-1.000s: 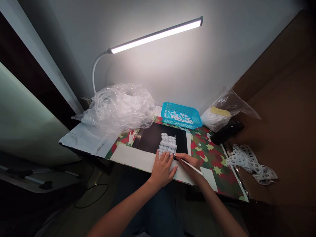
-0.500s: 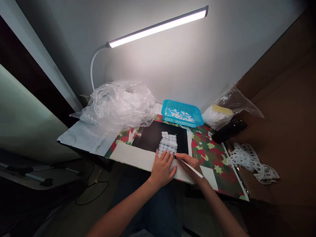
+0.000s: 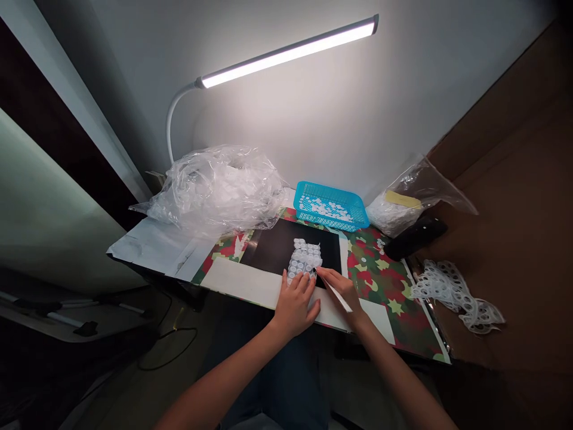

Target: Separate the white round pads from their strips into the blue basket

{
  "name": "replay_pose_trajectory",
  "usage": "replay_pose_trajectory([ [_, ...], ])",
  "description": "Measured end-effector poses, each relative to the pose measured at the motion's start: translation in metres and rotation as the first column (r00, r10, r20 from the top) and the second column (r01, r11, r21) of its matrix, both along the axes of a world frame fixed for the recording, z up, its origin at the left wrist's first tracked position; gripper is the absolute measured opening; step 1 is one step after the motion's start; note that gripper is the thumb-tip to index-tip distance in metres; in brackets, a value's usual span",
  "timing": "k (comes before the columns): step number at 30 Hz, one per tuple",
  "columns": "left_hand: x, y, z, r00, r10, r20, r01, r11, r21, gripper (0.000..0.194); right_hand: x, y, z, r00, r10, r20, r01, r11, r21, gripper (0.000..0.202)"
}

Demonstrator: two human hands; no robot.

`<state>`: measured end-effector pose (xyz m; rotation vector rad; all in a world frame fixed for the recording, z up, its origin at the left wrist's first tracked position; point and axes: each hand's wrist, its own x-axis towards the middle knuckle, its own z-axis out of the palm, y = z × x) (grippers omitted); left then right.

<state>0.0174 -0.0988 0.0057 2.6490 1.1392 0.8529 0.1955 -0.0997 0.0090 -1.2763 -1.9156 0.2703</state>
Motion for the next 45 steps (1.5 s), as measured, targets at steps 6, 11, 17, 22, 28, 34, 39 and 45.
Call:
replay_pose_trajectory([
  [6,0.000,-0.001,0.000,1.000,0.011,0.002,-0.011,1.000,0.004,0.045,-0.009,-0.001,0.016,0.995,-0.088,-0.048,0.088,0.996,0.000,0.019],
  [11,-0.001,-0.002,0.000,1.000,0.012,-0.016,-0.012,1.000,0.006,0.046,-0.001,-0.010,0.034,0.978,-0.151,-0.145,0.149,0.988,-0.030,0.013],
  [17,-0.001,-0.001,-0.003,1.000,0.005,-0.009,-0.005,1.000,0.003,0.047,-0.003,-0.007,0.032,0.983,-0.072,-0.168,0.062,0.996,-0.064,0.011],
  [22,-0.002,-0.002,-0.006,1.000,0.003,0.001,-0.003,1.000,0.021,0.046,-0.011,-0.007,0.019,0.987,0.025,-0.161,-0.040,0.995,-0.092,0.016],
  [28,-0.002,-0.002,-0.005,1.000,-0.008,0.004,0.008,1.000,0.028,0.045,-0.009,-0.008,0.007,0.989,0.033,-0.145,-0.047,0.995,-0.092,0.015],
  [34,-0.002,-0.002,-0.003,1.000,-0.015,0.003,0.015,1.000,0.027,0.043,-0.008,-0.009,0.008,0.992,0.060,-0.111,-0.070,0.993,-0.094,0.017],
  [39,-0.002,-0.002,-0.001,1.000,-0.018,0.007,0.017,1.000,0.026,0.044,-0.009,-0.003,0.014,0.993,0.086,-0.076,-0.092,0.993,-0.078,0.020],
  [45,-0.002,-0.001,-0.002,1.000,-0.020,0.010,0.020,0.999,0.035,0.046,-0.012,0.007,0.013,0.997,0.073,-0.022,-0.074,0.996,-0.044,0.021],
])
